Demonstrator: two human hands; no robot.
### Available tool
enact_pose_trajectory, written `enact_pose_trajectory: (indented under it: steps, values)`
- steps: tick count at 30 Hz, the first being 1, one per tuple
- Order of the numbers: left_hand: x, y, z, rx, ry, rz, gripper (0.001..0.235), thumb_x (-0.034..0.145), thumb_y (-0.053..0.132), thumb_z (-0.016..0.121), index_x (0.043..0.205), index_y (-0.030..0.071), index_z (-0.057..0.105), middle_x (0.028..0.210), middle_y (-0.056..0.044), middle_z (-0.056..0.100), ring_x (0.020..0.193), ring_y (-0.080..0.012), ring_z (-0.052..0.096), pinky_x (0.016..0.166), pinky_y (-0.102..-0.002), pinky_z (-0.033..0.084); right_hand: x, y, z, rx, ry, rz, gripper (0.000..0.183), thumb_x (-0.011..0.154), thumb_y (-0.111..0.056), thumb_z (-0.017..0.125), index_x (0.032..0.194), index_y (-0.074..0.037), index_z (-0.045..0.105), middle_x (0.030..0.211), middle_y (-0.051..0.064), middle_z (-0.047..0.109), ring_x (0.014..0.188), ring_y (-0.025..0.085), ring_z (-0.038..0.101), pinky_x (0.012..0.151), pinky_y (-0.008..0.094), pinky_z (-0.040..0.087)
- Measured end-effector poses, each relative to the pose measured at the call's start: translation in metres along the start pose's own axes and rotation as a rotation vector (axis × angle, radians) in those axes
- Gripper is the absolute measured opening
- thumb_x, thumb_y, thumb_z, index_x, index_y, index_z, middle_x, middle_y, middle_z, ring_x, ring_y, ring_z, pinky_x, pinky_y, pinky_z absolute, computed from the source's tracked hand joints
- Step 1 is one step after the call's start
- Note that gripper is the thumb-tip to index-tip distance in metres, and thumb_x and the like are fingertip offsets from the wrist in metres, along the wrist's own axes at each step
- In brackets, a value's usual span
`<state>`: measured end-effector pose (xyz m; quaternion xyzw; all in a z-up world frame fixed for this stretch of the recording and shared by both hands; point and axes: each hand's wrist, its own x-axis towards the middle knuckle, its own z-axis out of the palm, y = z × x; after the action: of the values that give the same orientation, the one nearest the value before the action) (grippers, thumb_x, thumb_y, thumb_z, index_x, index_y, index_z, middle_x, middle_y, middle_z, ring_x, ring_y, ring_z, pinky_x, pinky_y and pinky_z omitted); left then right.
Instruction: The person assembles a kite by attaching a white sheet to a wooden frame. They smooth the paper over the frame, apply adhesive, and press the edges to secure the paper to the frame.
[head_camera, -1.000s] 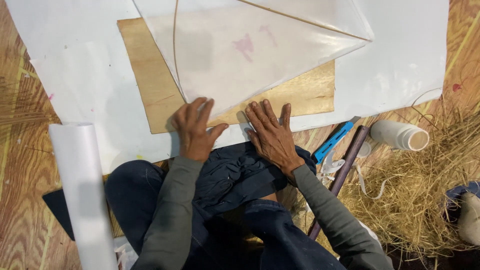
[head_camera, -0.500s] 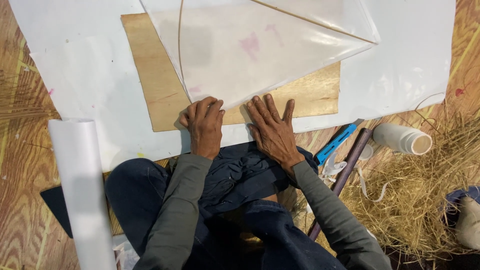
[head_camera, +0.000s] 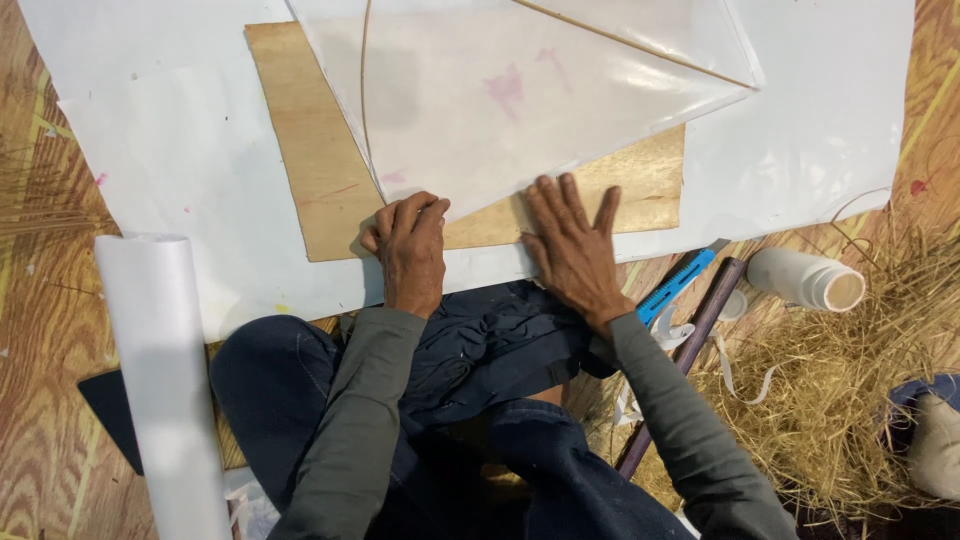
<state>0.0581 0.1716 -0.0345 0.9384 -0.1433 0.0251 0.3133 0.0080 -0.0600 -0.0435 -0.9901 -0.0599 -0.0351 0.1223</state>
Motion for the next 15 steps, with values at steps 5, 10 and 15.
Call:
enact_pose_trajectory:
  steps: [5,10,15]
  values:
    - [-0.001,-0.001,0.002,0.000,0.016,-0.010,0.009,0.111,0.017,0.060,0.114,0.014,0.068,0.109,-0.003,0.058,0.108,-0.0223,0.047,0.092,-0.047,0.025,0.001,0.038,-0.009,-0.036,0.064,0.064,0.062,0.112,-0.050,0.036,0.164,-0.016,0.038,0.167,0.008,0.039,0.156,0.026,0.020,0.119,0.063,-0.010]
    - [-0.002,-0.004,0.003,0.005,0.010,-0.012,0.010,0.112,0.019,0.059,0.118,0.016,0.067,0.112,0.000,0.059,0.113,-0.0207,0.048,0.094,-0.048,0.025,0.006,0.039,-0.003,0.048,0.076,0.140,0.067,0.110,-0.051,0.025,0.165,-0.012,0.028,0.167,0.010,0.037,0.155,0.028,0.025,0.119,0.060,-0.013]
    - [-0.003,-0.005,0.009,0.019,0.051,-0.009,0.013,0.112,0.023,0.061,0.120,0.014,0.065,0.113,-0.004,0.062,0.114,-0.0240,0.050,0.100,-0.048,0.025,0.013,-0.034,0.010,0.064,0.073,-0.047,0.068,0.110,-0.051,0.033,0.163,-0.010,0.030,0.164,0.013,0.041,0.153,0.029,0.034,0.123,0.062,-0.010]
